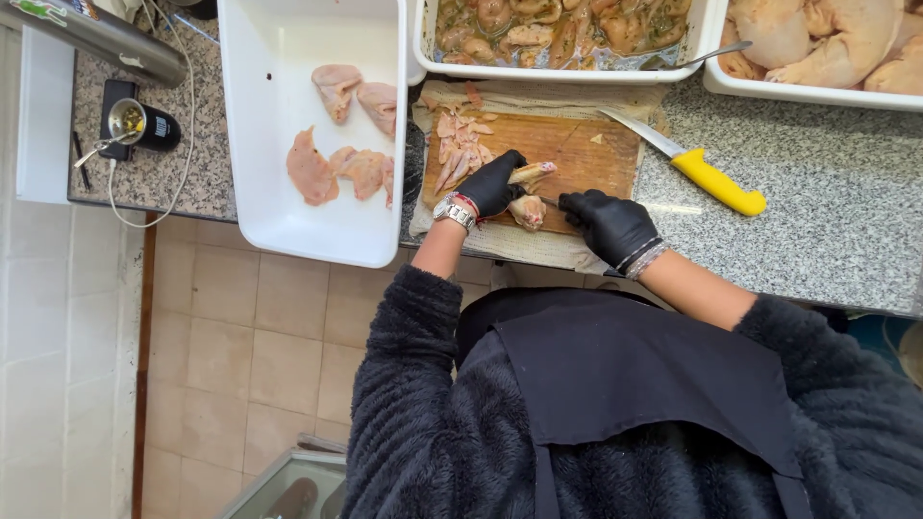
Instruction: The recorder uses a knife to trim and prepare raw chicken wings on a wooden cutting board in a commercial kitchen setting.
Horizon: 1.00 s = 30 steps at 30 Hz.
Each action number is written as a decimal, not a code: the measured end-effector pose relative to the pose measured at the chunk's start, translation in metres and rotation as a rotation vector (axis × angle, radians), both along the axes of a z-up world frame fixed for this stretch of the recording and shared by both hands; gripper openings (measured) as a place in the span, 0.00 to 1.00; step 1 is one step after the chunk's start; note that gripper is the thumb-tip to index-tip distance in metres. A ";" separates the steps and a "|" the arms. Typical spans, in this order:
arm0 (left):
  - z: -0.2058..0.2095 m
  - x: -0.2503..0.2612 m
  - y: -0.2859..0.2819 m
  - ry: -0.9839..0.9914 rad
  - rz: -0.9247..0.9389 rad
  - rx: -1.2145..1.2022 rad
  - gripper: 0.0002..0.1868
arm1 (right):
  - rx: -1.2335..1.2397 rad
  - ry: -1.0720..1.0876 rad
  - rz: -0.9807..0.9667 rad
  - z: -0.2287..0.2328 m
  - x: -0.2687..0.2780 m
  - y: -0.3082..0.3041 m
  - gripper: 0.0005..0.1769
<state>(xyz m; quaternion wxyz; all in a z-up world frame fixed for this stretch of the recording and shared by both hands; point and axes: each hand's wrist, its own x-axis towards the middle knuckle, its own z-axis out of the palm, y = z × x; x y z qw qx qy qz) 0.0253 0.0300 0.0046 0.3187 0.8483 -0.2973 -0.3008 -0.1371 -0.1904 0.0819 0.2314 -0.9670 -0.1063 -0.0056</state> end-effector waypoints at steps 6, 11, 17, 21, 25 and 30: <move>0.041 -0.013 0.005 0.051 -0.004 -0.037 0.20 | -0.428 -0.244 0.095 -0.035 -0.010 -0.001 0.27; 0.075 -0.009 0.027 -0.012 0.016 -0.249 0.25 | -0.463 -0.159 0.115 -0.021 -0.020 0.008 0.25; 0.083 0.008 -0.001 0.044 0.078 -0.348 0.21 | 0.059 -0.143 -0.134 0.015 -0.014 -0.030 0.18; 0.039 0.001 -0.019 0.219 0.044 -0.592 0.17 | -0.212 -0.096 -0.254 0.014 -0.019 -0.060 0.18; 0.055 -0.004 -0.019 0.389 -0.068 -0.786 0.17 | -0.122 -0.049 -0.271 -0.014 -0.025 -0.067 0.19; 0.109 -0.020 -0.015 0.483 -0.148 -0.627 0.16 | 0.381 -0.140 -0.058 0.008 -0.013 -0.051 0.18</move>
